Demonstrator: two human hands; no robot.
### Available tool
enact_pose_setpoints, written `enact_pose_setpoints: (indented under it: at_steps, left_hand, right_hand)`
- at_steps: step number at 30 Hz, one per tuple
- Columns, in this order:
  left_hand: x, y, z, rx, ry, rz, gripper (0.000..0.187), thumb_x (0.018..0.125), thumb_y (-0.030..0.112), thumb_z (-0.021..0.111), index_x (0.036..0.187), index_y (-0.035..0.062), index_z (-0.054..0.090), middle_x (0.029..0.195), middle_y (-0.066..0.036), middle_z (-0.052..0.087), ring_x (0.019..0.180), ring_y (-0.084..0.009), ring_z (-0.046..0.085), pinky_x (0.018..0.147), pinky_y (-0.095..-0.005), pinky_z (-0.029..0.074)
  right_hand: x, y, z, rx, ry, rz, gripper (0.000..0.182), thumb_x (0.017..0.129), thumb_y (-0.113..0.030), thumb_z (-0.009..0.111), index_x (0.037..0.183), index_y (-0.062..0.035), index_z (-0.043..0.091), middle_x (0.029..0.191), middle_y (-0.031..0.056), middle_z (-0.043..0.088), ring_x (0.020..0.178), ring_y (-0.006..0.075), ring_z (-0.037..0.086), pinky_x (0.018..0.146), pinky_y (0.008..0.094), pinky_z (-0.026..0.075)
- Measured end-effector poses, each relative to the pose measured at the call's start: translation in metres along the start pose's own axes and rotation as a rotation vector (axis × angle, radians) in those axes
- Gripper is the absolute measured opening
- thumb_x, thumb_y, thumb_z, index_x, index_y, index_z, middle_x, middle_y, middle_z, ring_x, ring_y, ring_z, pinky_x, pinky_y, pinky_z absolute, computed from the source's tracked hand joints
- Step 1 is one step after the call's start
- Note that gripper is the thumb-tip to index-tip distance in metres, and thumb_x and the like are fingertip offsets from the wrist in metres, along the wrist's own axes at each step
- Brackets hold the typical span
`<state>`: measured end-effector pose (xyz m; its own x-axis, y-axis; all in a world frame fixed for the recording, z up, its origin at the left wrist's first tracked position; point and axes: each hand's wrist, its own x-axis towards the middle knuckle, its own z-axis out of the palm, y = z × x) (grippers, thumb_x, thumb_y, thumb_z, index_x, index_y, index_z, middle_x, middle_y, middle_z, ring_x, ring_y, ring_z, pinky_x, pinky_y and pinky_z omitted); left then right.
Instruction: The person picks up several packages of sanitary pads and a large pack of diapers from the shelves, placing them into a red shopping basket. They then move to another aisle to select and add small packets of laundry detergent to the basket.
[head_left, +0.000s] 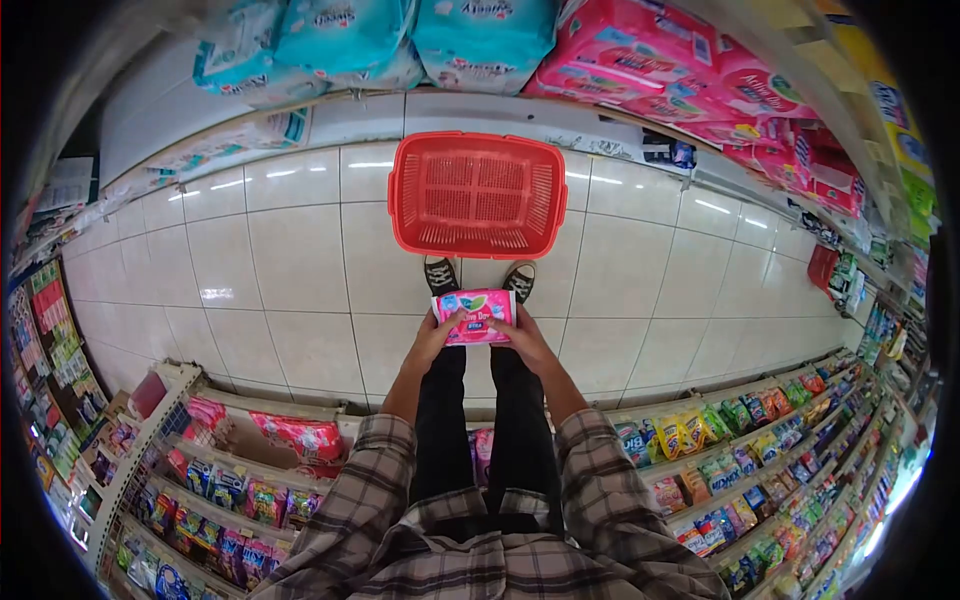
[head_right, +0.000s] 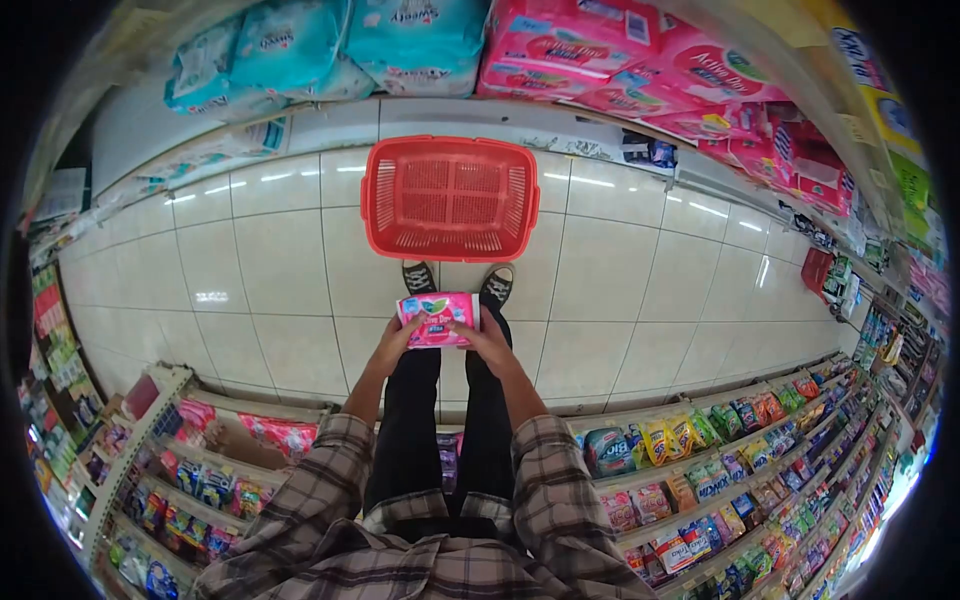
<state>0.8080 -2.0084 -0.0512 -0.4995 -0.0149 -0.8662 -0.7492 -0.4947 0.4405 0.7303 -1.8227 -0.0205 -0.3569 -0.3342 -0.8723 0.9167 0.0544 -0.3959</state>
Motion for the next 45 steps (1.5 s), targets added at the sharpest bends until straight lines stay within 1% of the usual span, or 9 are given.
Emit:
enact_pose_setpoints:
  at_steps: [7, 12, 17, 25, 27, 29, 35, 38, 45]
  left_hand:
    - [-0.020, -0.049, 0.000, -0.107, 0.159, -0.206, 0.068, 0.090, 0.059, 0.045, 0.138, 0.0115, 0.035, 0.123, -0.013, 0.054, 0.104, -0.0240, 0.058, 0.083, -0.0387, 0.048]
    - [-0.082, -0.087, -0.009, -0.503, -0.181, -0.460, 0.061, 0.096, 0.055, 0.032, 0.138, 0.0115, 0.035, 0.128, -0.015, 0.051, 0.112, -0.0289, 0.053, 0.093, -0.0441, 0.042]
    - [-0.110, -0.111, -0.023, -0.884, -0.136, -0.321, 0.067, 0.094, 0.061, 0.026, 0.141, 0.0138, 0.032, 0.136, -0.018, 0.044, 0.123, -0.0323, 0.045, 0.100, -0.0475, 0.036]
    - [-0.088, -0.110, -0.021, -1.103, -0.310, -0.346, 0.075, 0.088, 0.070, 0.029, 0.142, 0.0179, 0.031, 0.140, -0.017, 0.041, 0.123, -0.0322, 0.045, 0.100, -0.0480, 0.034]
    - [-0.090, -0.110, -0.020, -1.077, -0.290, -0.353, 0.078, 0.086, 0.073, 0.028, 0.142, 0.0191, 0.031, 0.141, -0.018, 0.039, 0.125, -0.0340, 0.042, 0.101, -0.0501, 0.032]
    - [-0.088, -0.106, -0.016, -1.056, -0.274, -0.353, 0.079, 0.085, 0.075, 0.028, 0.142, 0.0196, 0.031, 0.141, -0.019, 0.039, 0.124, -0.0345, 0.043, 0.100, -0.0506, 0.033]
    - [-0.091, -0.107, -0.003, -0.998, -0.221, -0.378, 0.078, 0.086, 0.073, 0.029, 0.140, 0.0175, 0.034, 0.138, -0.019, 0.041, 0.121, -0.0353, 0.046, 0.101, -0.0520, 0.034]
    - [-0.087, -0.104, 0.001, -0.971, -0.234, -0.371, 0.078, 0.086, 0.073, 0.029, 0.140, 0.0169, 0.034, 0.138, -0.018, 0.042, 0.121, -0.0353, 0.044, 0.101, -0.0511, 0.034]
    - [-0.082, -0.094, 0.007, -0.853, -0.196, -0.388, 0.068, 0.091, 0.065, 0.034, 0.138, 0.0163, 0.036, 0.133, -0.017, 0.047, 0.117, -0.0327, 0.049, 0.097, -0.0496, 0.038]
  right_hand:
    - [0.040, 0.001, -0.032, 0.008, 0.239, 0.019, 0.060, 0.080, -0.035, 0.072, 0.123, -0.0023, 0.045, 0.106, 0.0095, 0.060, 0.087, 0.0174, 0.063, 0.067, 0.0293, 0.053]
    - [0.124, -0.015, -0.034, -0.114, 0.532, -0.155, 0.062, 0.075, -0.031, 0.077, 0.117, 0.0006, 0.042, 0.104, 0.0126, 0.059, 0.081, 0.0164, 0.062, 0.058, 0.0283, 0.051]
    - [0.242, -0.014, -0.035, -0.483, 0.721, -0.492, 0.052, 0.075, -0.027, 0.077, 0.112, 0.0022, 0.055, 0.105, 0.0130, 0.062, 0.091, 0.0206, 0.062, 0.074, 0.0329, 0.051]
    - [0.351, -0.019, -0.013, -0.558, 0.543, -0.304, 0.060, 0.080, -0.031, 0.069, 0.122, 0.0054, 0.045, 0.120, 0.0203, 0.057, 0.106, 0.0283, 0.058, 0.092, 0.0367, 0.044]
    - [0.334, -0.014, -0.005, -0.534, 0.466, -0.549, 0.052, 0.082, -0.031, 0.062, 0.120, 0.0028, 0.051, 0.115, 0.0211, 0.060, 0.105, 0.0334, 0.059, 0.092, 0.0391, 0.044]
    - [0.287, -0.037, 0.005, -0.837, 0.364, 0.013, 0.038, 0.083, -0.029, 0.059, 0.107, -0.0007, 0.061, 0.104, 0.0199, 0.065, 0.102, 0.0355, 0.060, 0.091, 0.0420, 0.044]
    - [0.234, -0.001, -0.043, -1.130, 0.156, -0.182, 0.028, 0.084, -0.025, 0.063, 0.102, -0.0043, 0.063, 0.101, 0.0147, 0.067, 0.103, 0.0317, 0.061, 0.087, 0.0403, 0.047]
    - [0.173, -0.046, -0.032, -0.619, 0.218, -0.268, 0.022, 0.087, -0.013, 0.059, 0.107, -0.0050, 0.058, 0.101, 0.0100, 0.066, 0.101, 0.0235, 0.061, 0.084, 0.0329, 0.048]
    - [-0.010, -0.249, -0.027, -0.689, 0.866, -1.267, 0.040, 0.083, -0.005, 0.066, 0.118, -0.0009, 0.048, 0.109, 0.0092, 0.052, 0.101, 0.0175, 0.051, 0.081, 0.0285, 0.045]
